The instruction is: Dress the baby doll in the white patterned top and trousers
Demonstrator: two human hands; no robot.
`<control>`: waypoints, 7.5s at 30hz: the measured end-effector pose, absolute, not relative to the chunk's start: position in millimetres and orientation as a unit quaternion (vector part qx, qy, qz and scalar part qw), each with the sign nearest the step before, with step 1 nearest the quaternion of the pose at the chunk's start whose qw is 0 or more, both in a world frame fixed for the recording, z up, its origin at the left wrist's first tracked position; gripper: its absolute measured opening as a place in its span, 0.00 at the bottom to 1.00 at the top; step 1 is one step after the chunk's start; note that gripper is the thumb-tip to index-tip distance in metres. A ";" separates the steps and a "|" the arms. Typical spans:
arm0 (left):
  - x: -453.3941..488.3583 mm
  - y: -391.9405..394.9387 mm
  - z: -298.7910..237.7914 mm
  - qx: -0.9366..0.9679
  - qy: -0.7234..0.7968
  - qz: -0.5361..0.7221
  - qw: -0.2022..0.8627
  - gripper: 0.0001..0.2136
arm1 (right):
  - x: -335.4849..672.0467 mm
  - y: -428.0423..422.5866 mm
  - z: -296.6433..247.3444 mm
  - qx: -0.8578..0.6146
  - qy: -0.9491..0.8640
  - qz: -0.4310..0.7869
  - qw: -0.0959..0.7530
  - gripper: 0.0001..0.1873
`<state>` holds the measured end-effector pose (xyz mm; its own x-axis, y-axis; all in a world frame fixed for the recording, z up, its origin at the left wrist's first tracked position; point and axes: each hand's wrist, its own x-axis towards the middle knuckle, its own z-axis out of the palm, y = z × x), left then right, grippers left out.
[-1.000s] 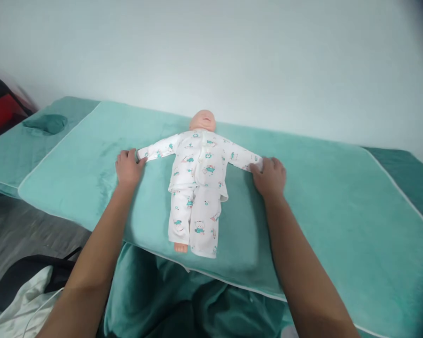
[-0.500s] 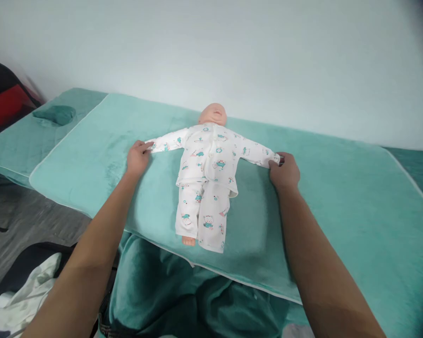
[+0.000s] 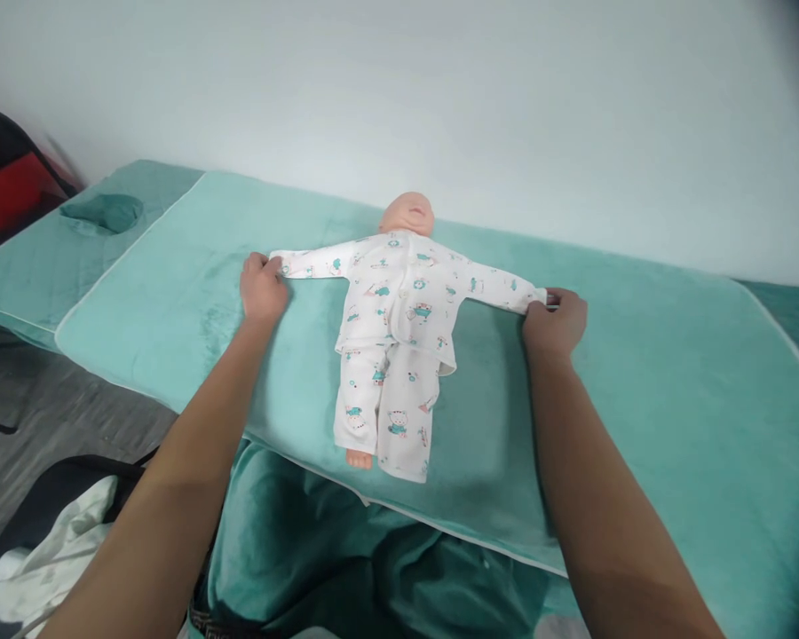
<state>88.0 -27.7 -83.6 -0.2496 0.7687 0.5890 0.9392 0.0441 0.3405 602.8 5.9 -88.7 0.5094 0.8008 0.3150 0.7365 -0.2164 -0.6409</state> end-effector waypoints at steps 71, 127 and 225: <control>127.9 -76.1 -68.1 -0.567 -0.797 -0.208 0.035 0.30 | 490.8 -155.5 -74.7 -0.694 -0.619 0.046 0.364 0.07; 131.8 -75.5 -69.8 -0.547 -0.807 -0.216 0.061 0.26 | 328.6 -140.7 -10.0 -0.438 -0.892 -0.049 0.099 0.15; 132.5 -76.7 -65.0 -0.552 -0.796 -0.243 0.052 0.24 | 444.1 -302.0 -73.4 -0.507 -0.766 0.049 0.393 0.13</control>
